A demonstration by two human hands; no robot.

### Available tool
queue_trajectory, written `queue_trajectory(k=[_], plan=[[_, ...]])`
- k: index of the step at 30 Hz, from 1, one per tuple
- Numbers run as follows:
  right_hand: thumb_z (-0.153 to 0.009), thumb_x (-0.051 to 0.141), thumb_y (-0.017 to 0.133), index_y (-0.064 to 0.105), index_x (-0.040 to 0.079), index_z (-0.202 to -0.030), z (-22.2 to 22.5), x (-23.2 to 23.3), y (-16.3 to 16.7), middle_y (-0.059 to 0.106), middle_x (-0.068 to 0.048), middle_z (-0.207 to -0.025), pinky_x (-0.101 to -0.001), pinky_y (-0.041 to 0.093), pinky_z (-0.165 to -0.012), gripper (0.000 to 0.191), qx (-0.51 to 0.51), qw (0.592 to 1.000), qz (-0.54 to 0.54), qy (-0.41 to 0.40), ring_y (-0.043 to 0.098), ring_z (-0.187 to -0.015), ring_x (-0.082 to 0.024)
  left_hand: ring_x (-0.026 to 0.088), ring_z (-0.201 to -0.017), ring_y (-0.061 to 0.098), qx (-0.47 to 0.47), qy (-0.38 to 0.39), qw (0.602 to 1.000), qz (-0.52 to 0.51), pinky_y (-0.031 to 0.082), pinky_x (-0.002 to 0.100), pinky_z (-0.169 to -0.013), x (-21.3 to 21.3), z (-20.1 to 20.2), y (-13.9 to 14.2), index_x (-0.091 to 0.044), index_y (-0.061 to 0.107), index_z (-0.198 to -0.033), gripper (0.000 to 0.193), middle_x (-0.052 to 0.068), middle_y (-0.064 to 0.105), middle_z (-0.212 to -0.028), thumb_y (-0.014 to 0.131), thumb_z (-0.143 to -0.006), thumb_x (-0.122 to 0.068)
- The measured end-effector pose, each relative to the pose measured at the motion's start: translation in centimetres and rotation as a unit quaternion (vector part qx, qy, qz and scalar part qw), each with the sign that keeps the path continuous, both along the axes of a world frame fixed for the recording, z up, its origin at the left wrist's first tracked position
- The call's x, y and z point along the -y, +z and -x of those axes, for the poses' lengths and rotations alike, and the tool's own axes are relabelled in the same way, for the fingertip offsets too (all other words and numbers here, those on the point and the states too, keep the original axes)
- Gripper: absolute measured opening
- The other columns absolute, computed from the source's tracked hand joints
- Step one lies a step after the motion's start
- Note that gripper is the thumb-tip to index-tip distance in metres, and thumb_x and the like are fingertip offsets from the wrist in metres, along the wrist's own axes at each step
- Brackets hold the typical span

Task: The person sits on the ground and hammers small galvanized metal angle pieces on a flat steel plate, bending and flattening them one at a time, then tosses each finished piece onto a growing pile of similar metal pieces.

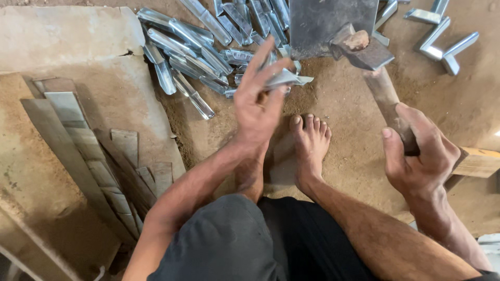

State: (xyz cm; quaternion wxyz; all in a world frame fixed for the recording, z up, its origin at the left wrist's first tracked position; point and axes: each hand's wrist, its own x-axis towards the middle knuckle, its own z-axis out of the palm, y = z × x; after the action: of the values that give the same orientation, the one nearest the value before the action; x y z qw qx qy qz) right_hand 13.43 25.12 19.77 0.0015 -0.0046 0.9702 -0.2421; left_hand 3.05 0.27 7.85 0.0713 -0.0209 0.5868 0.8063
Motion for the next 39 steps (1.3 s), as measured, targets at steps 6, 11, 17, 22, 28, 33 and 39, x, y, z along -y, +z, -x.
queue_trajectory(k=[6, 11, 17, 22, 28, 33, 39], plan=[[-0.092, -0.002, 0.076, 0.066, 0.001, -0.133, 0.2, 0.6, -0.7, 0.072, -0.014, -0.091, -0.0263, 0.05, -0.051, 0.042, 0.023, 0.999, 0.043, 0.019, 0.063, -0.066, -0.016, 0.026, -0.15, 0.049, -0.059, -0.114, 0.978, 0.163, 0.056, 0.031, -0.095, -1.8, 2.5, -3.4, -0.007, 0.045, -0.159, 0.079, 0.01, 0.05, -0.161, 0.072, -0.087, 0.008], [-0.097, 0.002, 0.079, 0.062, 0.007, -0.135, 1.0, 1.7, 0.9, 0.073, -0.017, -0.098, -0.0293, 0.053, -0.058, 0.041, -0.01, 0.994, 0.051, 0.098, 0.07, -0.075, -0.021, 0.019, -0.139, 0.054, 0.0, -0.108, 0.984, -0.142, 0.063, 0.035, -0.104, -1.9, 3.6, -4.9, -0.006, 0.038, -0.155, 0.087, 0.009, 0.036, -0.165, 0.081, -0.083, 0.015], [-0.091, -0.001, 0.078, 0.064, 0.001, -0.129, 2.4, 2.3, 0.5, 0.072, -0.02, -0.09, -0.0303, 0.05, -0.051, 0.04, 0.016, 0.997, 0.0, 0.072, 0.067, -0.067, -0.019, 0.011, -0.14, 0.054, -0.099, -0.122, 0.987, -0.033, 0.049, 0.029, -0.119, -0.8, 4.7, -5.2, -0.008, 0.043, -0.159, 0.078, 0.005, 0.05, -0.161, 0.081, -0.095, 0.015], [-0.095, 0.003, 0.076, 0.065, 0.005, -0.137, 2.7, 2.3, -0.9, 0.074, -0.019, -0.098, -0.0284, 0.051, -0.05, 0.043, -0.031, 0.991, -0.013, 0.127, 0.064, -0.067, -0.017, 0.007, -0.127, 0.064, -0.154, -0.135, 0.973, -0.104, 0.056, 0.026, -0.113, -1.1, 5.6, -4.9, -0.011, 0.045, -0.16, 0.092, 0.0, 0.049, -0.158, 0.093, -0.083, 0.003], [-0.107, 0.003, 0.074, 0.059, 0.009, -0.143, 3.0, 2.9, -0.6, 0.072, -0.017, -0.103, -0.0288, 0.052, -0.052, 0.04, -0.046, 0.991, -0.025, 0.125, 0.065, -0.072, -0.018, 0.009, -0.13, 0.06, -0.071, -0.149, 0.982, -0.088, 0.056, 0.027, -0.116, -0.5, 5.7, -4.1, -0.008, 0.047, -0.157, 0.077, 0.002, 0.053, -0.159, 0.083, -0.091, 0.011], [-0.096, 0.001, 0.073, 0.065, 0.004, -0.138, 2.4, 2.1, -2.2, 0.066, -0.014, -0.08, -0.0296, 0.045, -0.043, 0.043, 0.059, 0.992, -0.084, 0.075, 0.054, -0.056, -0.016, 0.011, -0.137, 0.057, -0.105, -0.14, 0.98, -0.098, 0.052, 0.029, -0.119, -1.1, 6.1, -3.7, -0.008, 0.041, -0.158, 0.085, 0.001, 0.047, -0.161, 0.089, -0.09, 0.008], [-0.095, 0.002, 0.073, 0.057, -0.001, -0.13, -4.5, -3.3, -6.0, 0.055, -0.003, -0.073, -0.0287, 0.044, -0.049, 0.038, -0.079, 0.996, 0.006, 0.035, 0.048, -0.057, -0.012, 0.025, -0.119, 0.063, -0.038, -0.031, 0.997, -0.055, 0.057, 0.036, -0.1, -0.4, 5.2, -3.6, -0.004, 0.046, -0.155, 0.065, 0.012, 0.06, -0.139, 0.076, -0.098, -0.002]])
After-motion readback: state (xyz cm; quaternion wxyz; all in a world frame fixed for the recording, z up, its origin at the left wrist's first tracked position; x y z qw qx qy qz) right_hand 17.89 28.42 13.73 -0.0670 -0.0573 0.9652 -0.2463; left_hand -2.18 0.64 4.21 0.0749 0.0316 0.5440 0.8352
